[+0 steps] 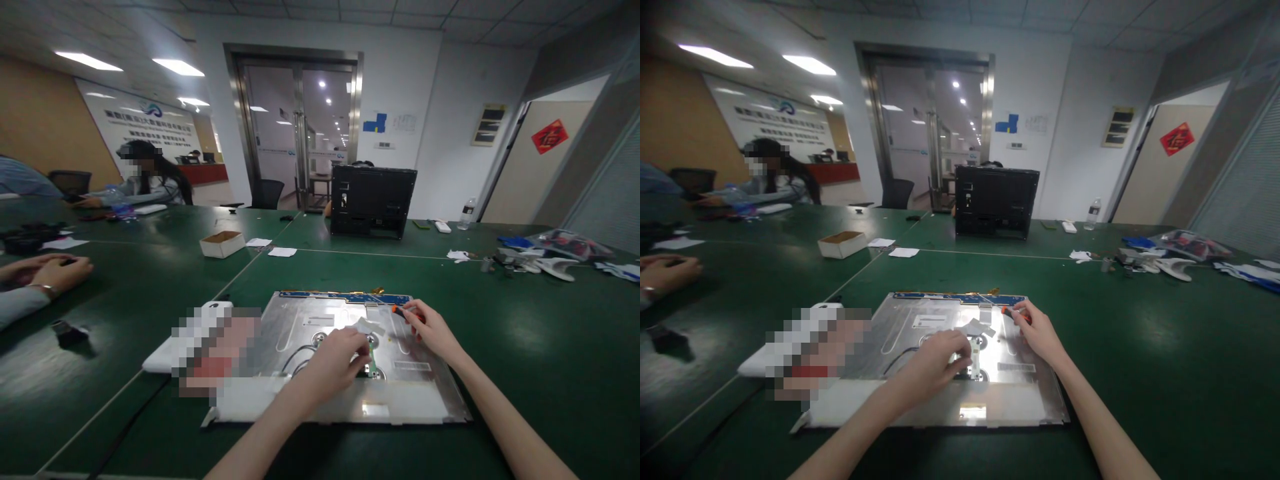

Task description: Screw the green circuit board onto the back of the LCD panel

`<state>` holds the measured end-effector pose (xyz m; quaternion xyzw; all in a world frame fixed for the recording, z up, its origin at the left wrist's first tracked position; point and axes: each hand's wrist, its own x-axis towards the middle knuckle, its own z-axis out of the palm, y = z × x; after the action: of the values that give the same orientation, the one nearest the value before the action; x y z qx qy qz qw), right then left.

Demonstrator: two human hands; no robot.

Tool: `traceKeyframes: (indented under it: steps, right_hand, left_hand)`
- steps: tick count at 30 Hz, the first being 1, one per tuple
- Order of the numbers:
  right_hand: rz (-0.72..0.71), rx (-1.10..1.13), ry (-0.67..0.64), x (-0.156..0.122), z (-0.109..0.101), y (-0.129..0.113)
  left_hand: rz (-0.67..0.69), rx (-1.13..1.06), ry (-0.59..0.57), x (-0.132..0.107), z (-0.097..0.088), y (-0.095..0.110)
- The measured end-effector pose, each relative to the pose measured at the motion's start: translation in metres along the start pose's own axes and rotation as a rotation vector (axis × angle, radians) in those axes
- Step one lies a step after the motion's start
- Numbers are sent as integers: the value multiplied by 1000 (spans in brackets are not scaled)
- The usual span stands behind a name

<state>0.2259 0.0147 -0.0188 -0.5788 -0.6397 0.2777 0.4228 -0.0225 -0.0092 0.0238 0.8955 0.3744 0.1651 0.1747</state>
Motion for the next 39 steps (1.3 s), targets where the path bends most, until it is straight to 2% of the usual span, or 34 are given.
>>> traceKeyframes:
  steps: [5,11,16,21,27,32,36,39]
  right_hand:
    - [2,9,-16,0,1,1]
    - [-18,13,-29,-1,1,-2]
    - [-30,10,-55,-5,3,-11]
    - [-20,48,-44,-8,3,-20]
    - [3,230,123,-5,-13,-34]
    - [-9,428,294,3,-24,-52]
    - [-56,550,371,10,-18,-68]
    - [-146,426,452,11,-6,-75]
  left_hand:
    - [35,80,-15,-3,22,16]
    - [23,194,37,-1,37,13]
    - [6,212,68,-1,42,10]
    - [27,159,88,-7,35,11]
    - [14,70,135,-37,37,20]
    - [28,-17,83,-60,51,30]
    - [84,67,53,-64,61,29]
    - [99,114,48,-63,65,25]
